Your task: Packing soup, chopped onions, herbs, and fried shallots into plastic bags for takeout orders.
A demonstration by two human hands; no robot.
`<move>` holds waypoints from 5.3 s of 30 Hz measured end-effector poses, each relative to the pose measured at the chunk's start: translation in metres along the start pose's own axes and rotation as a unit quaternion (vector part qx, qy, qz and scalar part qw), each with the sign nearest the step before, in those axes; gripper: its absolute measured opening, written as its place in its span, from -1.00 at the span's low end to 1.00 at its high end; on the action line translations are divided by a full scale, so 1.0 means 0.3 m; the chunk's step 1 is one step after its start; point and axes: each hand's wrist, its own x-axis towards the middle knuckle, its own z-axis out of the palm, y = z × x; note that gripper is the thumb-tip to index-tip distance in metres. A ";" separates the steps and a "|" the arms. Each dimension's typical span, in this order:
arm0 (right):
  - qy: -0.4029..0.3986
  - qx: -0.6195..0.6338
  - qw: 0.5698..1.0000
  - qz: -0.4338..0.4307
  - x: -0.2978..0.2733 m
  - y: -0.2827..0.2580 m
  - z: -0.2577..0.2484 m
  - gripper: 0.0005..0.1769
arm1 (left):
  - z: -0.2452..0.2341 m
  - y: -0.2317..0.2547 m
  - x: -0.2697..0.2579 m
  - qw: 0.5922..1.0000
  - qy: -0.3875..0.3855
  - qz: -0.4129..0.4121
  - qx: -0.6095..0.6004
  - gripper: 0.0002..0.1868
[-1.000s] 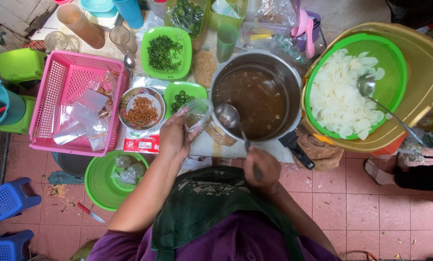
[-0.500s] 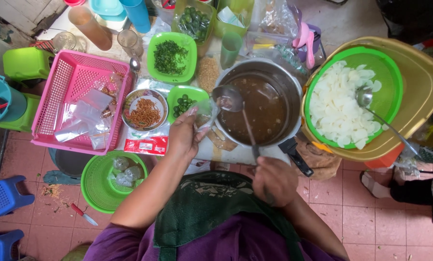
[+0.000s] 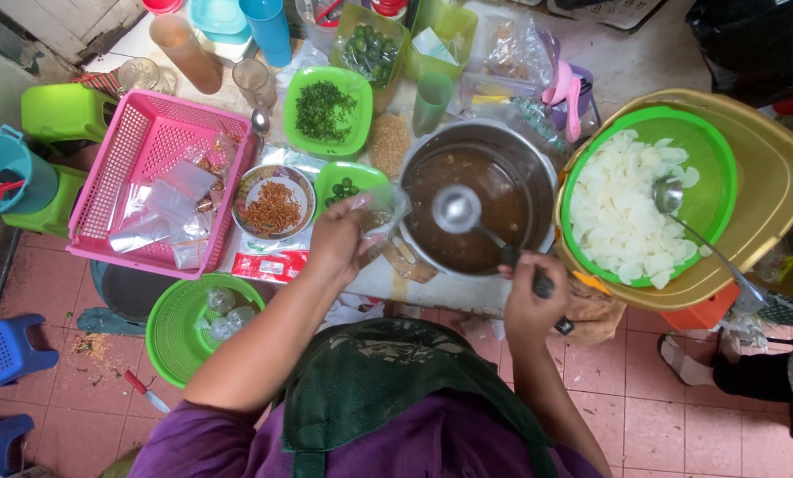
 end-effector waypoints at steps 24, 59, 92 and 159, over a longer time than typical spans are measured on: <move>-0.450 -0.115 0.867 -0.181 0.382 -0.379 0.549 -0.89 | -0.014 0.470 -0.255 0.701 -0.126 0.586 0.387 -0.77; -0.482 -0.453 0.341 -0.668 0.465 -0.671 0.659 -0.87 | 0.001 0.687 -0.363 0.661 -0.301 0.257 0.638 -0.63; -0.256 -0.172 0.602 -0.737 0.408 -0.654 0.696 -0.85 | -0.027 0.671 -0.434 0.683 -0.159 0.549 0.454 -0.87; -0.605 -0.225 0.761 -0.064 -0.286 0.386 0.716 -0.81 | -0.534 -0.310 0.021 0.911 0.150 0.233 0.306 -0.79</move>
